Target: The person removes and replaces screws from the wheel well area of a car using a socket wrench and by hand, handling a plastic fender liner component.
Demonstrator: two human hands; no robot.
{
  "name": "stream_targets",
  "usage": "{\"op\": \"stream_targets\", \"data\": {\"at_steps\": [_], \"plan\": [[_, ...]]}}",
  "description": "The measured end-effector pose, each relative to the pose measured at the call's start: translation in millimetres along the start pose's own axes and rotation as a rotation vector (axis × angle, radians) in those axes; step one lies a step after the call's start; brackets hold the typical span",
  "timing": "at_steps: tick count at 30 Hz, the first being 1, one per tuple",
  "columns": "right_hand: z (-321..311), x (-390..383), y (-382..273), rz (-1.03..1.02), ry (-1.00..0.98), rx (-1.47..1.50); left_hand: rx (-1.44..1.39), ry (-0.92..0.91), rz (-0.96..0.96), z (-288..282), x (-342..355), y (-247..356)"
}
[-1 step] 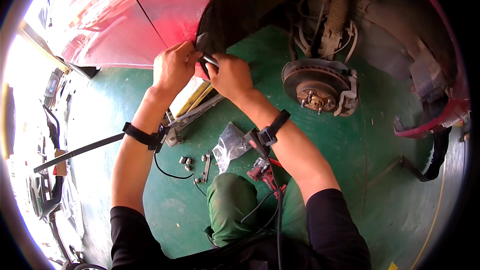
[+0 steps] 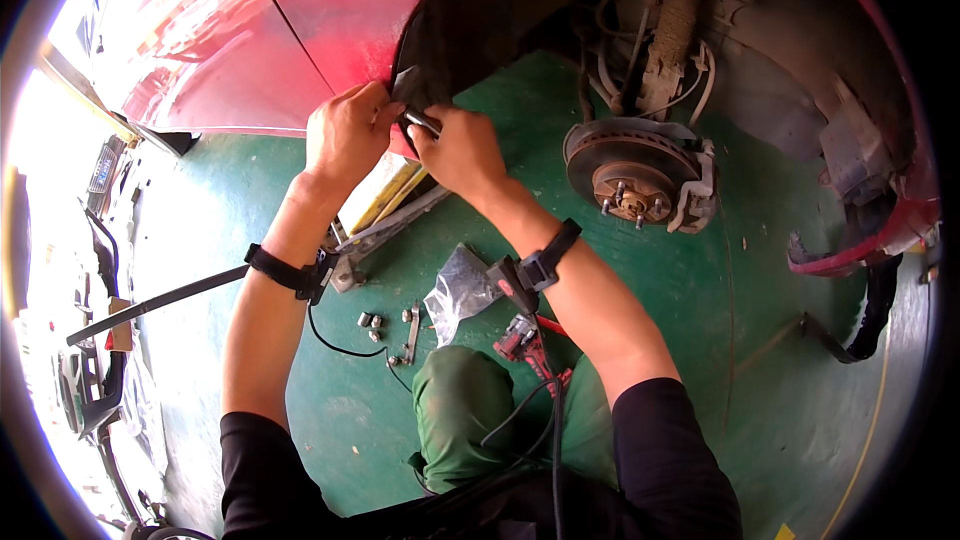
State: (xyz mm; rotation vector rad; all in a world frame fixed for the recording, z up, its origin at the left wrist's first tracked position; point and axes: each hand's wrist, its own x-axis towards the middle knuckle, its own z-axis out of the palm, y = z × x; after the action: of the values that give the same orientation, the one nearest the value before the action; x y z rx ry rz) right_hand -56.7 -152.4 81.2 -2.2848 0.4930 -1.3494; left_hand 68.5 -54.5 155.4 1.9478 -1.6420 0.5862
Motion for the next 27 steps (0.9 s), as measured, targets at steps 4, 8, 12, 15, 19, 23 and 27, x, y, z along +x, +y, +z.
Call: {"op": "stream_targets", "data": {"at_steps": [4,8,12,15,19,23,27], "plan": [[-12,16,0,1.071,-0.337,1.178,-0.047,-0.055,-0.032,-4,2,-2],[-2,10,19,1.159,-0.469,1.509,-0.045,-0.077,-0.029,-3,5,-2],[10,-4,8,-0.089,-0.038,-0.241,-0.064,-0.063,-0.029,-3,2,-5],[1,3,3,0.051,-0.036,0.019,-0.063,-0.080,-0.055,-4,3,-2],[-3,12,11,1.147,-0.348,1.407,-0.069,-0.085,-0.041,-4,3,-2],[-4,11,14,1.040,-0.340,1.214,-0.067,-0.097,-0.025,-3,4,-4],[6,-1,4,-0.125,0.023,-0.158,-0.076,-0.088,-0.028,-3,3,-4]]}}
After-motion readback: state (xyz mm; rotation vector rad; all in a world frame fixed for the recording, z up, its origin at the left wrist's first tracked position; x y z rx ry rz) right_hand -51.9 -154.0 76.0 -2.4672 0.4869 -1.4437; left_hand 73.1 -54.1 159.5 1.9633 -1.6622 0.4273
